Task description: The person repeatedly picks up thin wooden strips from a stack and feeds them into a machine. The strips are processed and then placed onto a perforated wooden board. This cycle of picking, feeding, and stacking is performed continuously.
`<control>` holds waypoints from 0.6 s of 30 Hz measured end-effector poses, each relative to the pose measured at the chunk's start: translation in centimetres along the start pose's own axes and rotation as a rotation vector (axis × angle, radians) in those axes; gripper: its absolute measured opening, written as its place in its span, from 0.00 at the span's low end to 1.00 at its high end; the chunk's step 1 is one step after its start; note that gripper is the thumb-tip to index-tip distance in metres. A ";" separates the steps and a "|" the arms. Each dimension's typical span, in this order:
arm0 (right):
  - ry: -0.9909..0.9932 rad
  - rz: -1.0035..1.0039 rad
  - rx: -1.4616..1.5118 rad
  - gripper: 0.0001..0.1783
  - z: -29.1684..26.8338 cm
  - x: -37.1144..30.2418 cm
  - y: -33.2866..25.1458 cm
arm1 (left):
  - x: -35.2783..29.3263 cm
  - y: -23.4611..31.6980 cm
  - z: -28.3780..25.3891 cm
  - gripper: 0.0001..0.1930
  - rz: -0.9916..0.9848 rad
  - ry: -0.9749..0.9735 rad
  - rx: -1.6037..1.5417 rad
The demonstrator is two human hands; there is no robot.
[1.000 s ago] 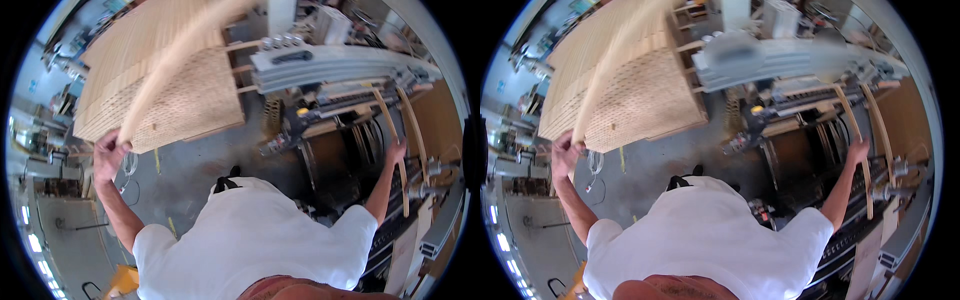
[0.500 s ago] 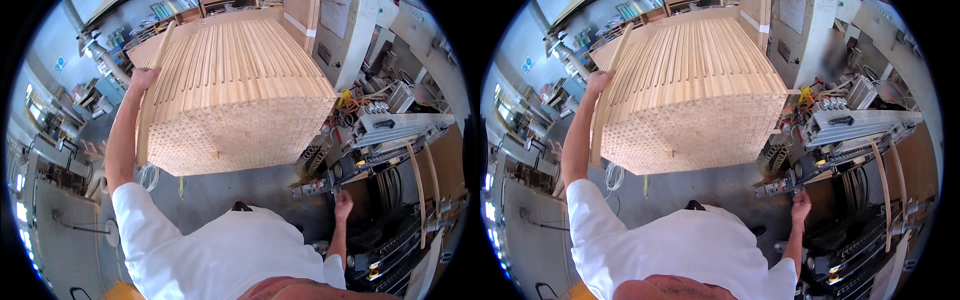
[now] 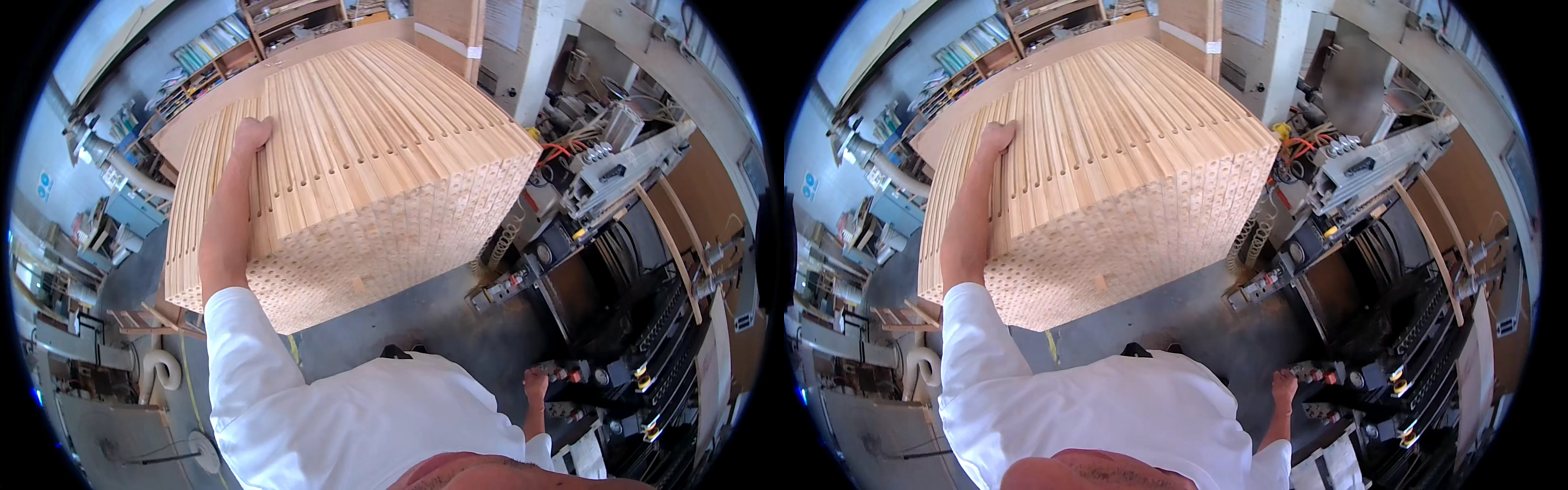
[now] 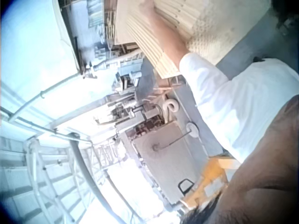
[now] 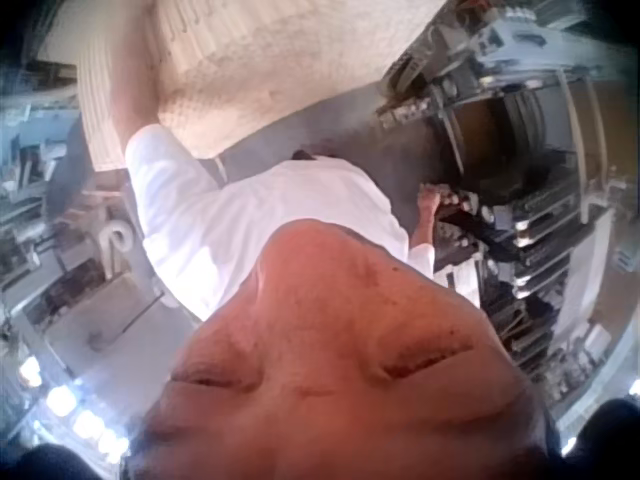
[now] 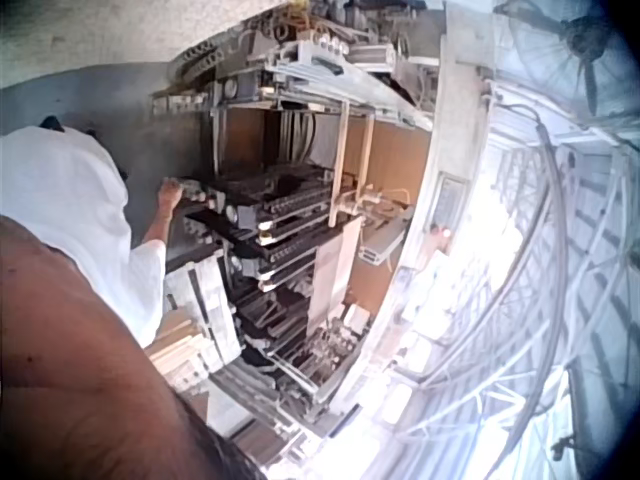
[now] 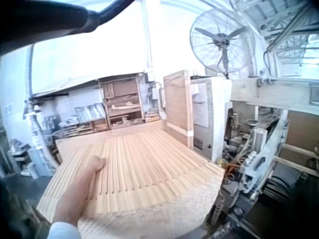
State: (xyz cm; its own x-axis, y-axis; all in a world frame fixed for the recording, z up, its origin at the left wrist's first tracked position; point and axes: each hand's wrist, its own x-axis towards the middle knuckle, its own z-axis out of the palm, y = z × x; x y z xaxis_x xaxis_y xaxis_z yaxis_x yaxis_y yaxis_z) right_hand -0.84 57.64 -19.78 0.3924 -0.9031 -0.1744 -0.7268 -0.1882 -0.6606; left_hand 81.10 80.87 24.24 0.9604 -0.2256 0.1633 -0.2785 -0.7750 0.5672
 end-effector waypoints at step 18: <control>0.545 0.248 0.012 0.18 -10.5 -18.3 -3.7 | -44.1 15.0 13.8 0.08 0.871 -0.424 -0.433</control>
State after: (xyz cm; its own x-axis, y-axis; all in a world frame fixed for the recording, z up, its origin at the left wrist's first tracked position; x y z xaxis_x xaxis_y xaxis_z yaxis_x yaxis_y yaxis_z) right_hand -11.26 70.82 -6.42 -0.1362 -0.9880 0.0731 -0.7518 0.0550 -0.6571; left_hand 34.59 71.07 14.42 0.3270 -0.8542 0.4043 -0.7663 0.0107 0.6424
